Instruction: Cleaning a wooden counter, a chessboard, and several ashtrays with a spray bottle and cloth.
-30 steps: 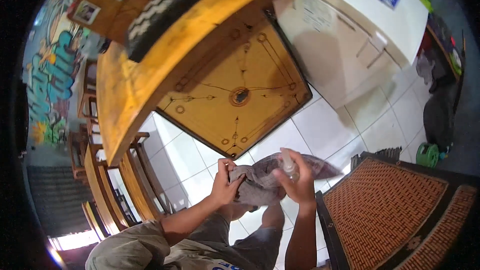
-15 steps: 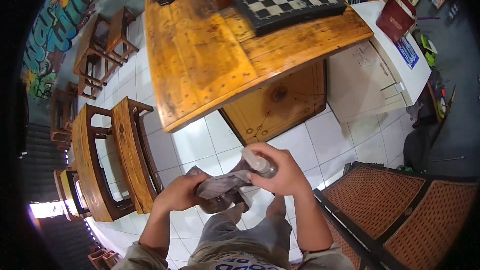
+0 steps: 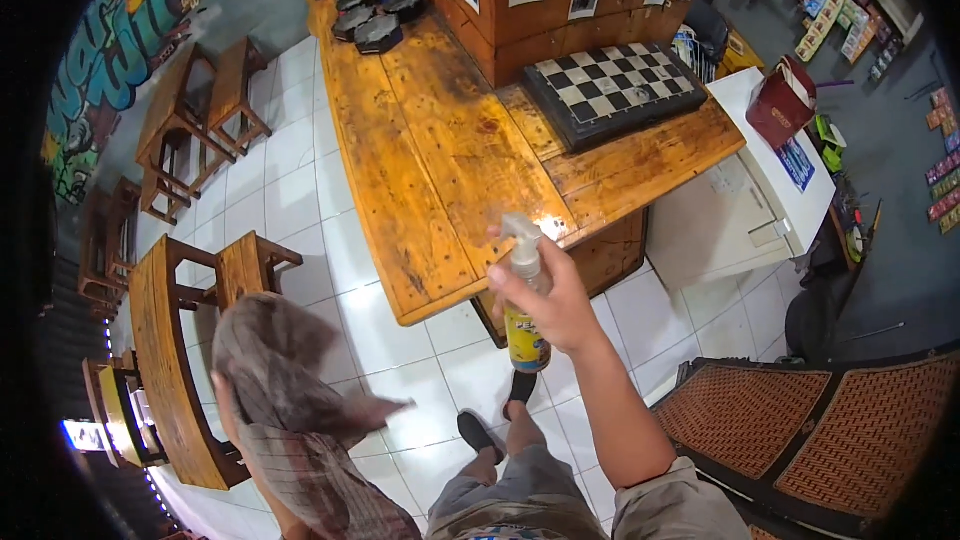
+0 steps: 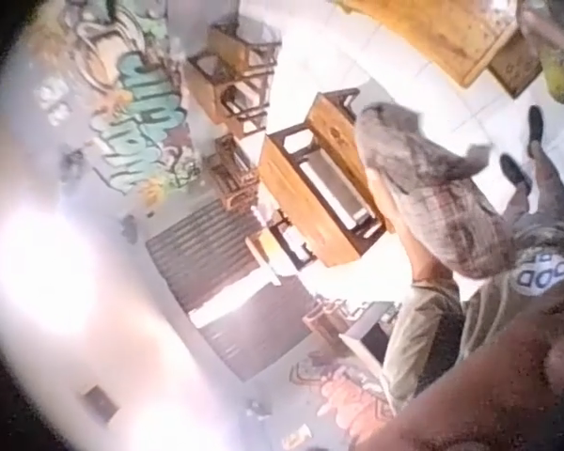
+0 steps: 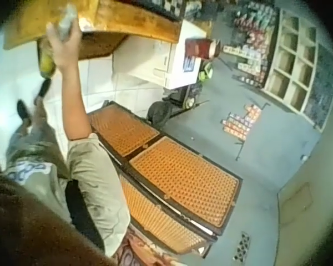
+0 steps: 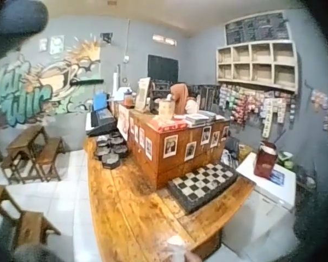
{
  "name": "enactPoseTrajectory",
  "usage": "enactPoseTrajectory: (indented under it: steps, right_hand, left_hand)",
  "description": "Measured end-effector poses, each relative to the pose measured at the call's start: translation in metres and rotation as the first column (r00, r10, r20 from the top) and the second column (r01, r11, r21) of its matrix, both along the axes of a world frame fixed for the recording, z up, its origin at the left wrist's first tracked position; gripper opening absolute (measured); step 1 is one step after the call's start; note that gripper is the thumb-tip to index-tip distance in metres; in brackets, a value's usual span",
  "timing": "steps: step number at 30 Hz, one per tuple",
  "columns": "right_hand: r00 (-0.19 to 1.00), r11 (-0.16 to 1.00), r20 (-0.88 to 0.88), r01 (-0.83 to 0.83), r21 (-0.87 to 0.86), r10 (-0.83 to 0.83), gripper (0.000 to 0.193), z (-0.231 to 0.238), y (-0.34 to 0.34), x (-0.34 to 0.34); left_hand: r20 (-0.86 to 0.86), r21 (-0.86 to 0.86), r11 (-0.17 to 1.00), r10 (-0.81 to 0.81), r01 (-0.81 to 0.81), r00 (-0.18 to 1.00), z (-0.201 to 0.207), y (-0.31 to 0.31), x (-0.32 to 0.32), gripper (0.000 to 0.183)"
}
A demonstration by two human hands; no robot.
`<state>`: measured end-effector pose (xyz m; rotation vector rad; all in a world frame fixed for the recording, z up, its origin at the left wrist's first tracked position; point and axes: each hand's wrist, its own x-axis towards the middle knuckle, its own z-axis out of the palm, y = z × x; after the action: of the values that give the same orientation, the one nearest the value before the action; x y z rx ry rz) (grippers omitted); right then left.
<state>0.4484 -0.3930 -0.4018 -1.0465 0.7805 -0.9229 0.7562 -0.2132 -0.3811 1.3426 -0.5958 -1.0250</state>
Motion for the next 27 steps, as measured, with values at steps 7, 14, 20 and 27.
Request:
enactPoseTrajectory:
  steps: [7,14,20,27]
  right_hand:
    - [0.987,0.987,0.082,0.126,0.101,-0.135,0.038,-0.022,-0.07,-0.037]
    - [0.987,0.983,0.137,0.061,0.175,-0.085,0.03,-0.046,-0.136,-0.067]
    - [0.984,0.982,0.17,0.017,0.19,-0.05,0.042,-0.063,-0.155,-0.072]
    - [0.979,0.983,0.201,-0.069,0.171,0.034,0.057,-0.067,-0.166,-0.067]
  left_hand:
    - [0.679,0.084,0.892,-0.377,0.443,0.63,-0.018,-0.162,-0.051,0.036]
    - [0.9,0.435,0.843,-0.419,0.318,-0.12,-0.1,-0.233,-0.116,0.088]
    - [0.836,0.548,0.806,-0.535,0.224,-0.121,-0.105,-0.246,-0.117,0.099]
    - [0.839,0.544,0.825,-0.531,0.154,-0.12,-0.108,-0.265,-0.112,0.1]
